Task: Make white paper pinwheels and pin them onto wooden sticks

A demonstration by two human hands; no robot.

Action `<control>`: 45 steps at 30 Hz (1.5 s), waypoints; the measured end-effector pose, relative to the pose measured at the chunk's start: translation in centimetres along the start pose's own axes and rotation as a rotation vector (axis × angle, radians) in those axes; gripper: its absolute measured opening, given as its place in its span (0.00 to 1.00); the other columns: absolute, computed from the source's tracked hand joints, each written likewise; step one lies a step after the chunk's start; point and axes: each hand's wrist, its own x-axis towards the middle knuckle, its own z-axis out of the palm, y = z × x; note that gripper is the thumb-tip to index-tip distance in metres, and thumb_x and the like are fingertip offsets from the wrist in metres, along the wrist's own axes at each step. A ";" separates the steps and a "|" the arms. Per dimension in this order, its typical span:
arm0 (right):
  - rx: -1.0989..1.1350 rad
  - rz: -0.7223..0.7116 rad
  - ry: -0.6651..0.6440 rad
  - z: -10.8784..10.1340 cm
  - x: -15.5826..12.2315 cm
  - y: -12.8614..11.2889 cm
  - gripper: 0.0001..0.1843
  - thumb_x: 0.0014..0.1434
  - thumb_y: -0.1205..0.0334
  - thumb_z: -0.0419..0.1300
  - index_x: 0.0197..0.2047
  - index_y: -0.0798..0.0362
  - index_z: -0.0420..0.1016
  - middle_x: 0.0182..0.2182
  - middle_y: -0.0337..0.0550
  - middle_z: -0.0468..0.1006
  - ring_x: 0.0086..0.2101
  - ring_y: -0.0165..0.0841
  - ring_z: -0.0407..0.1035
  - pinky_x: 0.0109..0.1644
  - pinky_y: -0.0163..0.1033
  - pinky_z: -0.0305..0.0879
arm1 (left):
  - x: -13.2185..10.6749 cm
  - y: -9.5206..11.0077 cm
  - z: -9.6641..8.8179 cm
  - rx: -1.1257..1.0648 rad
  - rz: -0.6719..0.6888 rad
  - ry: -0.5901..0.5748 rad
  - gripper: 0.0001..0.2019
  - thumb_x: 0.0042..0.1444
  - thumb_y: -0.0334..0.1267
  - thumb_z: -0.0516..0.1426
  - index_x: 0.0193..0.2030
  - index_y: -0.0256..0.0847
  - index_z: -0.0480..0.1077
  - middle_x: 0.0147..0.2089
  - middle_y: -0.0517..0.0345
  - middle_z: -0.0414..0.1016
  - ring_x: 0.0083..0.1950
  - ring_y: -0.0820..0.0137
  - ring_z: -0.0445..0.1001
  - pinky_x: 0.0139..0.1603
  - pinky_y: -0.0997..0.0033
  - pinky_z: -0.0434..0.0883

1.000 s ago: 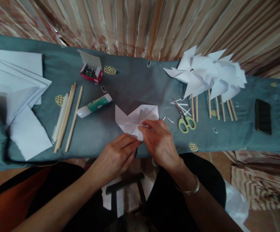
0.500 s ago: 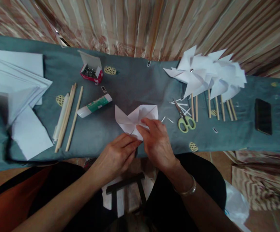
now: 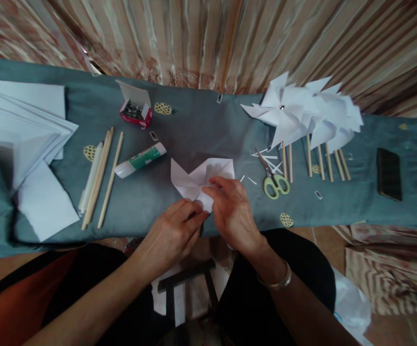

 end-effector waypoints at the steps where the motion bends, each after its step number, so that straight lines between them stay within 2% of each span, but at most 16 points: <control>1: -0.003 -0.004 0.000 0.0 0.0 0.0 0.19 0.63 0.74 0.48 0.49 0.52 0.76 0.52 0.48 0.73 0.50 0.42 0.65 0.50 0.47 0.65 | 0.1 0.0 0.0 0.001 0.002 0.001 0.11 0.63 0.28 0.51 0.49 0.35 0.70 0.44 0.48 0.73 0.45 0.63 0.72 0.43 0.60 0.77; 7: -0.155 -0.086 -0.003 0.4 0.0 -0.5 0.17 0.64 0.71 0.50 0.50 0.54 0.75 0.54 0.53 0.72 0.50 0.45 0.63 0.47 0.49 0.64 | 0.1 0.1 -0.2 0.045 0.023 -0.008 0.11 0.63 0.28 0.51 0.48 0.34 0.71 0.44 0.48 0.73 0.45 0.63 0.72 0.44 0.60 0.77; 12: -0.225 -0.106 0.009 1.0 -0.2 -1.3 0.14 0.65 0.70 0.51 0.51 0.59 0.74 0.54 0.57 0.73 0.51 0.44 0.62 0.49 0.48 0.64 | 0.2 0.3 -0.3 0.140 0.053 -0.028 0.10 0.62 0.28 0.50 0.42 0.33 0.73 0.37 0.50 0.72 0.39 0.64 0.70 0.37 0.62 0.77; 15: -0.191 -0.103 -0.006 0.8 -0.3 -1.2 0.15 0.65 0.72 0.51 0.51 0.60 0.74 0.54 0.58 0.72 0.51 0.45 0.62 0.49 0.48 0.64 | 0.3 0.4 -0.4 0.159 0.069 -0.015 0.09 0.62 0.28 0.51 0.42 0.32 0.73 0.37 0.50 0.72 0.38 0.63 0.70 0.36 0.63 0.77; 21: -0.083 -0.044 -0.009 -0.3 -0.4 -0.1 0.19 0.64 0.72 0.48 0.54 0.53 0.74 0.55 0.50 0.71 0.51 0.42 0.63 0.50 0.47 0.63 | 0.3 0.3 -0.2 0.135 0.066 -0.015 0.11 0.63 0.27 0.51 0.46 0.31 0.72 0.43 0.47 0.73 0.44 0.62 0.71 0.42 0.60 0.78; 29: -0.131 -0.064 -0.066 -0.3 -0.4 0.1 0.19 0.63 0.73 0.49 0.53 0.55 0.75 0.55 0.53 0.70 0.52 0.44 0.61 0.49 0.48 0.62 | 0.1 0.2 -0.1 0.113 0.045 -0.020 0.10 0.63 0.30 0.51 0.48 0.34 0.71 0.43 0.49 0.73 0.44 0.63 0.72 0.44 0.59 0.78; 33: -0.158 -0.073 -0.024 0.5 -0.3 -0.4 0.18 0.62 0.73 0.49 0.51 0.58 0.75 0.55 0.57 0.71 0.52 0.46 0.61 0.49 0.49 0.63 | 0.4 0.3 -0.2 0.137 0.045 -0.037 0.09 0.63 0.33 0.53 0.47 0.35 0.71 0.43 0.50 0.73 0.43 0.63 0.73 0.43 0.59 0.78; 36: -0.150 -0.071 -0.012 0.7 -0.3 -0.6 0.17 0.63 0.73 0.50 0.51 0.57 0.74 0.56 0.56 0.71 0.53 0.45 0.61 0.51 0.51 0.63 | 0.4 0.3 -0.2 0.169 0.057 -0.032 0.09 0.63 0.34 0.52 0.45 0.36 0.72 0.42 0.50 0.73 0.43 0.63 0.73 0.42 0.60 0.79; 40: -0.027 -0.055 -0.017 -0.4 -0.2 0.0 0.19 0.63 0.72 0.48 0.51 0.55 0.74 0.57 0.53 0.70 0.53 0.43 0.63 0.53 0.50 0.64 | 0.2 0.3 -0.1 0.202 0.072 0.000 0.09 0.63 0.33 0.53 0.46 0.35 0.73 0.43 0.50 0.74 0.45 0.62 0.74 0.44 0.60 0.79; 45: 0.061 0.061 0.085 -1.8 1.2 2.2 0.24 0.64 0.72 0.45 0.61 0.55 0.66 0.60 0.52 0.69 0.60 0.41 0.61 0.61 0.52 0.61 | 0.3 0.3 -0.1 0.219 0.072 -0.007 0.10 0.65 0.31 0.51 0.46 0.33 0.72 0.43 0.49 0.75 0.44 0.62 0.74 0.43 0.60 0.79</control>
